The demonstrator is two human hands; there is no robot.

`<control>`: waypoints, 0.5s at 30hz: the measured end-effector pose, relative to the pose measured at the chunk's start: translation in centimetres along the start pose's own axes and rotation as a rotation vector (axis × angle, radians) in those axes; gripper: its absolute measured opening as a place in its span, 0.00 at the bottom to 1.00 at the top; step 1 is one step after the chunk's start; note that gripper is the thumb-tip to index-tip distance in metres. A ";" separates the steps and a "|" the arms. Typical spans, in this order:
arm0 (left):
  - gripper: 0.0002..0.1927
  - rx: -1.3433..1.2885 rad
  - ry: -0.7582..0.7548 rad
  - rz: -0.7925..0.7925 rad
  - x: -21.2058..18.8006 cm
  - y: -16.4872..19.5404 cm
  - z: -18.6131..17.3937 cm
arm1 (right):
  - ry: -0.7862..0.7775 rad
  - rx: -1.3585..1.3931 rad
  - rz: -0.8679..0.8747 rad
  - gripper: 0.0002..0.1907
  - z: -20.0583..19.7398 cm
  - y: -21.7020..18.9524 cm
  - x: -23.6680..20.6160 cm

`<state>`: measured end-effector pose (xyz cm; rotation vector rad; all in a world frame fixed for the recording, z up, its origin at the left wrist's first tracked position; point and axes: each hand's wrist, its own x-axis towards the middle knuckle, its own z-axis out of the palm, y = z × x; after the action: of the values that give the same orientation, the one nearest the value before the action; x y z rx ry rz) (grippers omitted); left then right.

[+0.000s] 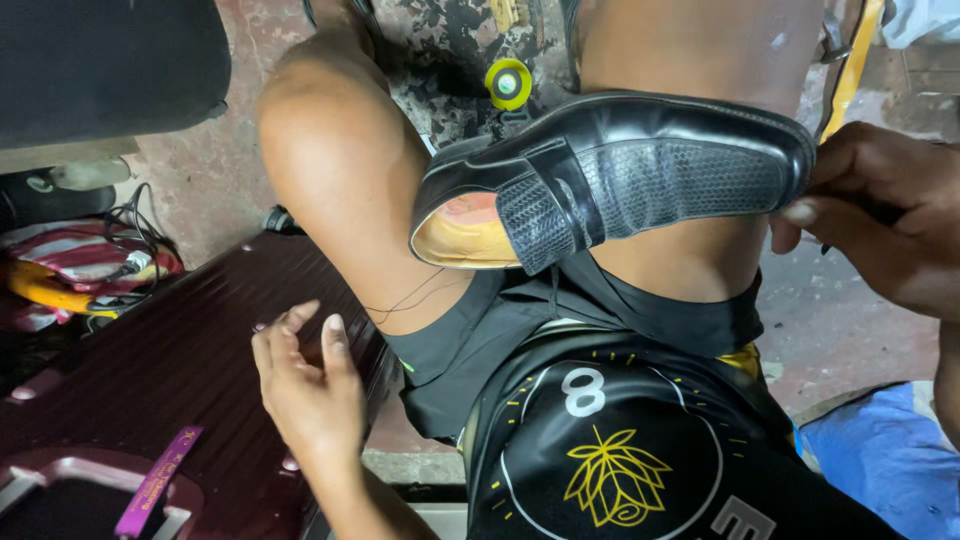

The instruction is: The person sits on the floor and sews a black shoe using a curved awl and thread. They repeatedly pierce the sole and upper, pull the thread through, and tighten stitches along the shoe's edge.

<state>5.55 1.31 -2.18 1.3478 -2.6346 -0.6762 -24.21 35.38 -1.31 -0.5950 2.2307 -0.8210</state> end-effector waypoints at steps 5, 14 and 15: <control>0.13 -0.266 0.068 0.297 -0.2 6.1 0.7 | -0.007 0.184 -0.023 0.03 0.2 1.3 -0.1; 0.09 -0.240 -0.146 0.619 2.6 8.7 2.4 | -0.035 0.264 -0.052 0.10 -0.4 3.4 0.0; 0.09 -0.280 -0.181 0.597 2.8 8.3 2.3 | -0.049 0.286 -0.056 0.11 -0.6 3.8 0.0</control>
<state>-3.01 4.12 -0.94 0.4051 -2.7224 -1.0427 -25.33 38.32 -3.62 -0.5344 2.0114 -1.1175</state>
